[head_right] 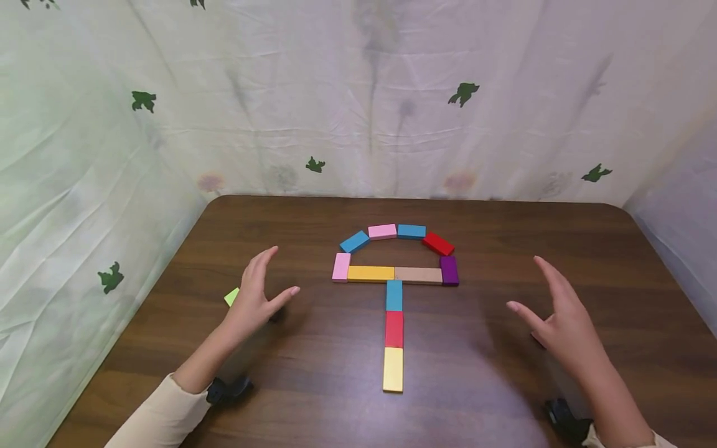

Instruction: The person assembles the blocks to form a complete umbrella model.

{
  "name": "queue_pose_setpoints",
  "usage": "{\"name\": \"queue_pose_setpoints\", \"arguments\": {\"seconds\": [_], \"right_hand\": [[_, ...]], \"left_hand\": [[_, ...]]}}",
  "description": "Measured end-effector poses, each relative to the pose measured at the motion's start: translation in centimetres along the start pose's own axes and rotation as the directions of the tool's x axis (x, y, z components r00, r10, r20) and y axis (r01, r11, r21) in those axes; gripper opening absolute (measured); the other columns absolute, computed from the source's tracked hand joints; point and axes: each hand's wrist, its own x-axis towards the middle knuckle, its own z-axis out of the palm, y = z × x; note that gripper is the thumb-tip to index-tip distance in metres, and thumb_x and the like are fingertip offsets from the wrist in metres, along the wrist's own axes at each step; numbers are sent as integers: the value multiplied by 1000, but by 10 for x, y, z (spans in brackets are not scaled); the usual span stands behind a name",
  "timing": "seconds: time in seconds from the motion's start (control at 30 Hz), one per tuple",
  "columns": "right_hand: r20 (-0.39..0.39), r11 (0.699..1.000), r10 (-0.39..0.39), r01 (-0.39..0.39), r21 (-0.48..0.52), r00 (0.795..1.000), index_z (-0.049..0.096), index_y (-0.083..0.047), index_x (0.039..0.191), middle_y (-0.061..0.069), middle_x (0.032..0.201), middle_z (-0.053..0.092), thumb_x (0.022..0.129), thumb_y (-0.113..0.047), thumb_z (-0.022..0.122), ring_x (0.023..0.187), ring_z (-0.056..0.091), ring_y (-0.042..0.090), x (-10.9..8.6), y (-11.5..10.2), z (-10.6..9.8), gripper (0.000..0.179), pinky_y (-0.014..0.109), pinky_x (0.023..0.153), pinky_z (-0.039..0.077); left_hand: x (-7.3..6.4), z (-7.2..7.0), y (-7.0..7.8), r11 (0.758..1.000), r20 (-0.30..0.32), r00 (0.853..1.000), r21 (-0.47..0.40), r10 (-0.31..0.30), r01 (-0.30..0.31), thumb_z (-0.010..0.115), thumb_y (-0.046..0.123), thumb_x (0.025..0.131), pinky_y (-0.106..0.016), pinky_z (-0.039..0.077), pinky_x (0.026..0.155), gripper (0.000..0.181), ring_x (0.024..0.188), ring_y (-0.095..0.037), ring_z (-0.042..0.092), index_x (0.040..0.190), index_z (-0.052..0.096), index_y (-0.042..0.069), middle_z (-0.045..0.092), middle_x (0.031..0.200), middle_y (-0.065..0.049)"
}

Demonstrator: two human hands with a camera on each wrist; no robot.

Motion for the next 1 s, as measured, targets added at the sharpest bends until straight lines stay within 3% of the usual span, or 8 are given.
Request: {"name": "queue_pose_setpoints", "arguments": {"seconds": [0.07,0.17,0.23,0.3,0.5,0.67,1.0], "right_hand": [[-6,999,8,-8,35,1000,17,-25,145,11,145,22,79,-17,70,128,25,20,-5,3,0,84,56,96,16],[-27,999,9,-7,52,1000,19,-25,144,10,144,24,78,-14,71,128,23,11,-12,8,0,85,53,100,10],[-42,999,9,-7,43,999,21,-24,144,11,143,27,77,-14,72,131,17,12,-16,11,0,84,44,104,10],[-46,999,11,-10,36,999,21,-23,144,13,142,27,77,-13,71,130,18,15,-20,14,1,84,45,103,11],[-41,1000,22,-21,21,999,20,-18,144,18,142,25,77,-14,71,132,14,21,-25,21,1,84,57,98,10],[-37,999,40,-40,9,998,20,-13,144,22,142,22,76,-15,72,131,13,35,-29,30,1,86,64,93,10],[6,996,75,-75,-40,997,22,7,138,38,129,28,75,-19,74,117,24,54,-34,56,6,86,67,86,18]], "left_hand": [[-9,0,-2,1000,-14,1000,-8,-23,23,71,29,77,-50,24,97,82,126,-31,22,138,24,2,27,138,-15],[-21,0,-7,998,-21,998,-16,-61,61,73,30,75,-50,25,96,85,126,-31,22,138,24,1,26,138,-15],[-27,1,-11,997,-27,997,-17,-78,78,74,30,74,-51,26,96,86,125,-31,23,138,24,1,26,137,-16],[-32,2,-15,996,-35,995,-18,-91,91,75,30,73,-51,26,96,87,125,-31,24,137,25,0,27,136,-17],[-45,2,-24,984,-54,984,-48,-172,170,76,30,72,-53,26,94,86,123,-34,25,135,27,0,29,134,-17],[-52,3,-30,969,-40,968,-33,-247,246,74,35,73,-53,29,92,86,121,-37,25,135,26,0,30,133,-20],[-57,5,-38,951,-6,951,30,-308,308,76,35,71,-51,32,89,85,114,-37,32,131,31,-3,35,127,-23]]}}
